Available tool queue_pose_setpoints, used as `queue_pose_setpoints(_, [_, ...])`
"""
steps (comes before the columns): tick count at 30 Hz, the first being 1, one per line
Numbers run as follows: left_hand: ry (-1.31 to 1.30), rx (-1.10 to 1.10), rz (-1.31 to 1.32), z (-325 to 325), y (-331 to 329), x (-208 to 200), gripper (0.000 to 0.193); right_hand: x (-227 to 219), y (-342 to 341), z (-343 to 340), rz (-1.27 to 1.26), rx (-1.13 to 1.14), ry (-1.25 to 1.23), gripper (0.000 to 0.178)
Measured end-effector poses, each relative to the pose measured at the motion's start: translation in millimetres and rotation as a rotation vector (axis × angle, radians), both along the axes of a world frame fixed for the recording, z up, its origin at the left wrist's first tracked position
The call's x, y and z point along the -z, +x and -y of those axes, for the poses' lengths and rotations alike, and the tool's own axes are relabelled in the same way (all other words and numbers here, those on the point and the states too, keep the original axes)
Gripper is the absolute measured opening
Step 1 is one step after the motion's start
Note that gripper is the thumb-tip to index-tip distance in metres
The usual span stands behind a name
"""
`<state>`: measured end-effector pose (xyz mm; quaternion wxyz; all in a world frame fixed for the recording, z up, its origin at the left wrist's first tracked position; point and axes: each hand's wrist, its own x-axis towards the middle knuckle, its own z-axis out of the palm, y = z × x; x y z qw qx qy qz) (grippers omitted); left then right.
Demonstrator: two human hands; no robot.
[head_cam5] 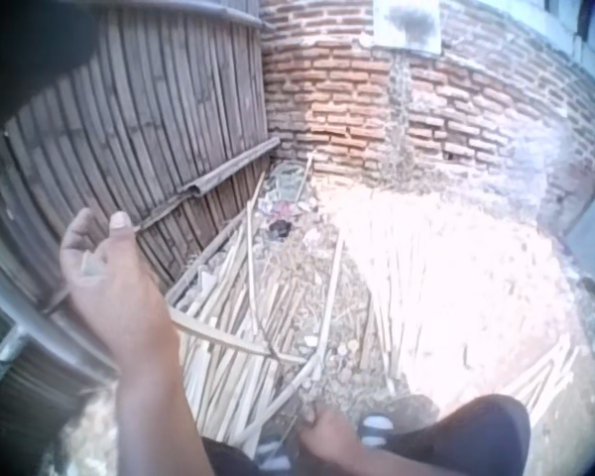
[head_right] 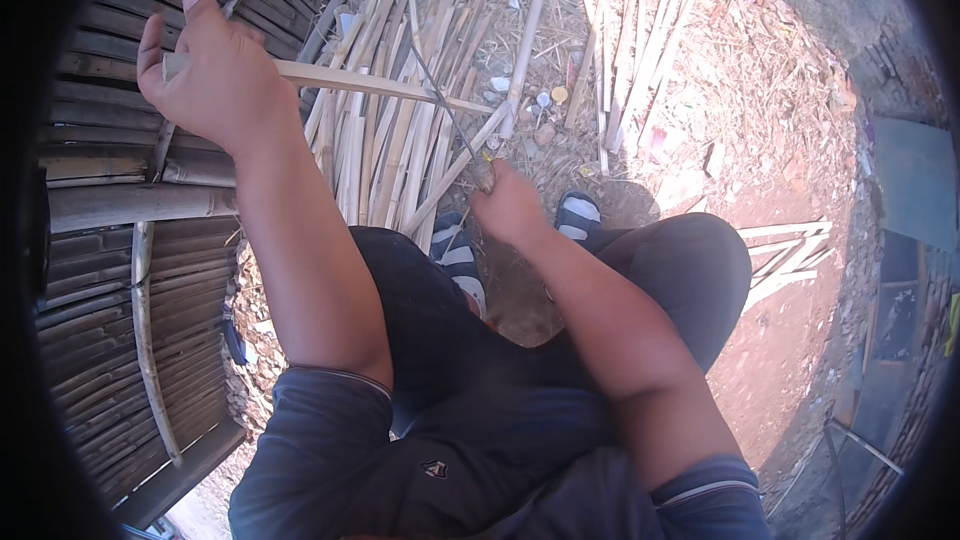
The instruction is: The person scrapes thin strips of bamboo with a large blade.
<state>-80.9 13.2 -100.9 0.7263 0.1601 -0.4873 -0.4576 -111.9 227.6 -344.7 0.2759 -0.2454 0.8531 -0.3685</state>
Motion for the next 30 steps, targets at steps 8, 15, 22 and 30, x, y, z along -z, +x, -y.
queue_pose_setpoints(8, [-0.026,-0.026,0.004,-3,1,4,0.032,-85,5,8,-0.109,0.074,-0.302,0.036])
queue_pose_setpoints(15, [-0.033,-0.041,0.005,-6,-3,3,0.033,-20,-4,1,-0.126,-0.057,0.132,0.05])
queue_pose_setpoints(22, [-0.021,-0.043,-0.006,2,-4,6,0.034,-30,-12,4,0.295,0.039,0.027,0.042])
queue_pose_setpoints(30, [-0.071,-0.087,0.02,-14,-5,6,0.036,-118,-13,4,0.133,0.196,-0.344,0.028])
